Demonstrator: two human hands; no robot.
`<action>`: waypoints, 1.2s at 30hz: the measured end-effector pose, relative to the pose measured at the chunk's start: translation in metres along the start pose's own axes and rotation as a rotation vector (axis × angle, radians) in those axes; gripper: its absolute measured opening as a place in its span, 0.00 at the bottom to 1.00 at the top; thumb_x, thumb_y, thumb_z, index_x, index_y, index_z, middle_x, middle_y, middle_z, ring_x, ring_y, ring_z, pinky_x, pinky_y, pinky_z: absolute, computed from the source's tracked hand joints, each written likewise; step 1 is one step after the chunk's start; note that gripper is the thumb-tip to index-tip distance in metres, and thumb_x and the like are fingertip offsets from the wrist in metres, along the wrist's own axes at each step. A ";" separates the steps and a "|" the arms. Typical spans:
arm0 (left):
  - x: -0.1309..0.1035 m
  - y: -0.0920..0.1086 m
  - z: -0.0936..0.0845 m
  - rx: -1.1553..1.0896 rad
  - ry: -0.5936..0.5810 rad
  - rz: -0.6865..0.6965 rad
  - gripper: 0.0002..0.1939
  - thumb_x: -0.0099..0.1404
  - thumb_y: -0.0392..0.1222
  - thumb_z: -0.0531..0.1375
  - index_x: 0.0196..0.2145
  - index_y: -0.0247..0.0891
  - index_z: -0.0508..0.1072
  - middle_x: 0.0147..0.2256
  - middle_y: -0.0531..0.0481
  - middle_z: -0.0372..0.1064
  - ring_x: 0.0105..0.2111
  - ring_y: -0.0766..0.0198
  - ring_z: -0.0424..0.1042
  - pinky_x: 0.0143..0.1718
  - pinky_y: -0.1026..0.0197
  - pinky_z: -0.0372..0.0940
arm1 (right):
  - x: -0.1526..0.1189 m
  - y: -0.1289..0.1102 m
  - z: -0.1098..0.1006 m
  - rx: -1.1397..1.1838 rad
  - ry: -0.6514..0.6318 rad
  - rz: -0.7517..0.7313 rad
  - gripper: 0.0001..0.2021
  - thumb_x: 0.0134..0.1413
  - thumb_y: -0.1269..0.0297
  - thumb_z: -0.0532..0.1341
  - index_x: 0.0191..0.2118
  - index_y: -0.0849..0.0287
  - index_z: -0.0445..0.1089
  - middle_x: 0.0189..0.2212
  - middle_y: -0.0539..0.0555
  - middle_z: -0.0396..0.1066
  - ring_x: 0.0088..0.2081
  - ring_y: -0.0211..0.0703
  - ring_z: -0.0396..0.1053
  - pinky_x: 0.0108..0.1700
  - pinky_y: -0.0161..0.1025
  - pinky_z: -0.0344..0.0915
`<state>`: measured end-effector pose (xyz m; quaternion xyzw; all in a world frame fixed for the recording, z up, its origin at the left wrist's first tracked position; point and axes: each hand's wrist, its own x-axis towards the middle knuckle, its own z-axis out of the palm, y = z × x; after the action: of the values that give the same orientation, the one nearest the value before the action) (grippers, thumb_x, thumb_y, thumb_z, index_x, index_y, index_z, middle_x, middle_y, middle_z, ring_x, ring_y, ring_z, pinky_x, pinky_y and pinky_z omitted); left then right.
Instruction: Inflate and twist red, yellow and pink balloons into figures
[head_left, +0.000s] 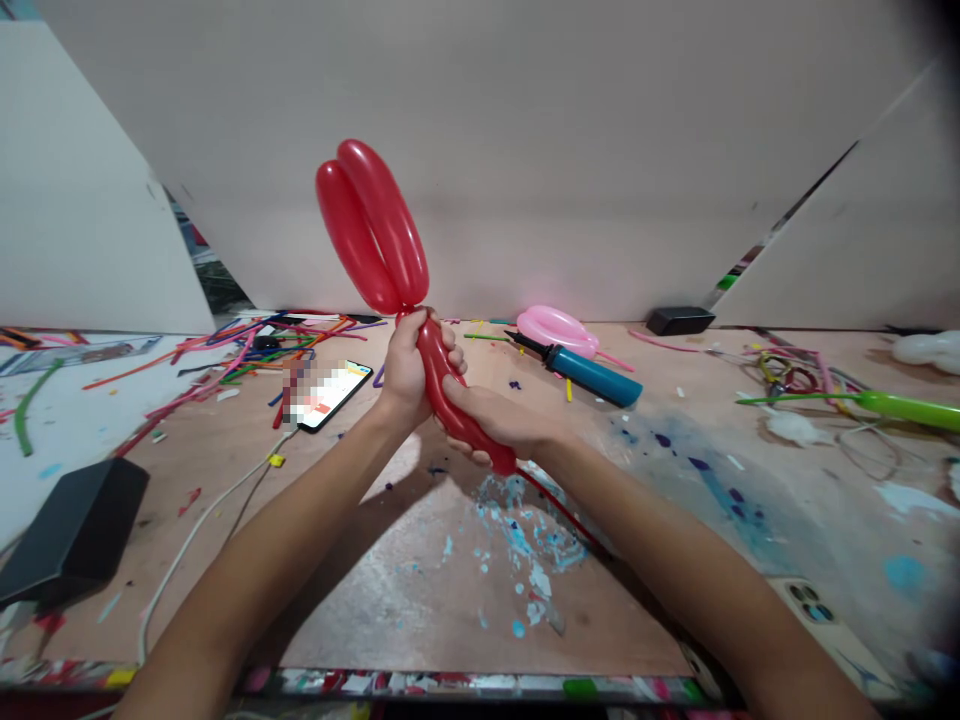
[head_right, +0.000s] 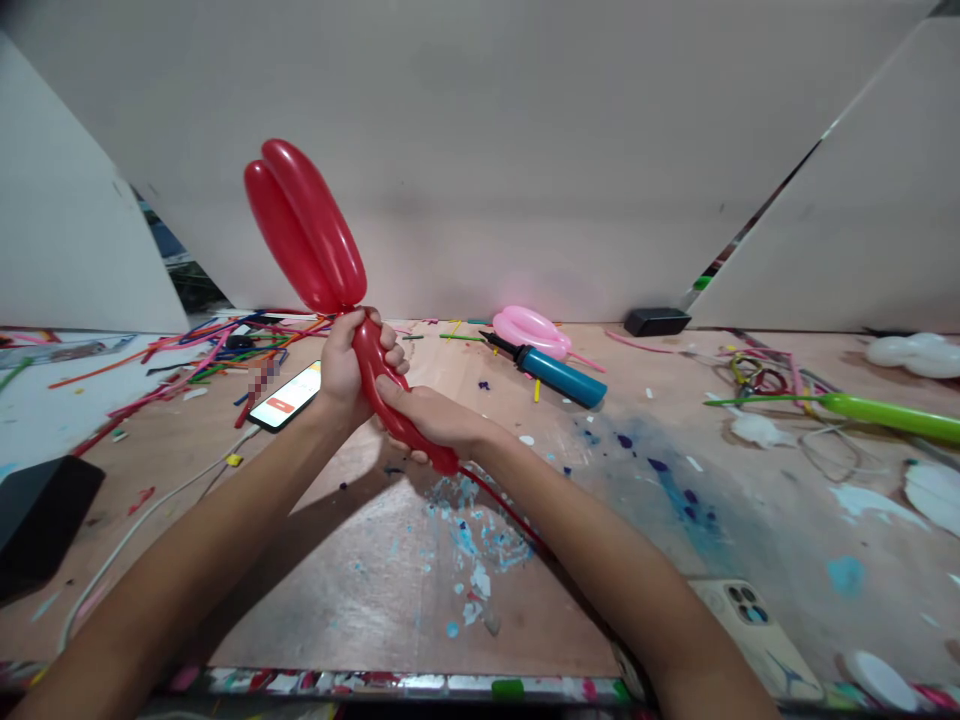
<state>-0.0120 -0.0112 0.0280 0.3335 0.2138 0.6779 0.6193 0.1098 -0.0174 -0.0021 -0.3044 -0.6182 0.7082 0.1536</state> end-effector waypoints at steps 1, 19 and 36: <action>0.000 -0.001 0.000 -0.002 0.002 -0.002 0.08 0.61 0.44 0.55 0.30 0.39 0.60 0.20 0.58 0.60 0.16 0.71 0.62 0.18 0.68 0.60 | 0.000 0.000 0.001 -0.016 0.017 -0.003 0.31 0.59 0.33 0.45 0.24 0.59 0.58 0.14 0.48 0.60 0.12 0.30 0.56 0.12 0.29 0.52; -0.002 -0.009 0.004 0.029 0.102 0.014 0.09 0.60 0.43 0.56 0.27 0.38 0.60 0.17 0.58 0.58 0.12 0.72 0.58 0.14 0.70 0.54 | 0.001 0.002 0.004 -0.236 0.233 -0.047 0.29 0.62 0.38 0.47 0.20 0.57 0.57 0.10 0.46 0.55 0.11 0.31 0.52 0.11 0.31 0.50; -0.002 -0.018 0.005 0.036 0.112 0.011 0.11 0.60 0.39 0.53 0.22 0.39 0.58 0.13 0.58 0.51 0.09 0.72 0.52 0.12 0.69 0.49 | 0.004 -0.002 0.006 -0.270 0.331 -0.015 0.21 0.67 0.54 0.51 0.23 0.58 0.57 0.12 0.43 0.53 0.13 0.28 0.48 0.13 0.30 0.45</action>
<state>0.0036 -0.0114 0.0184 0.3075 0.2584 0.6948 0.5966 0.1033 -0.0193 -0.0007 -0.4299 -0.6758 0.5583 0.2162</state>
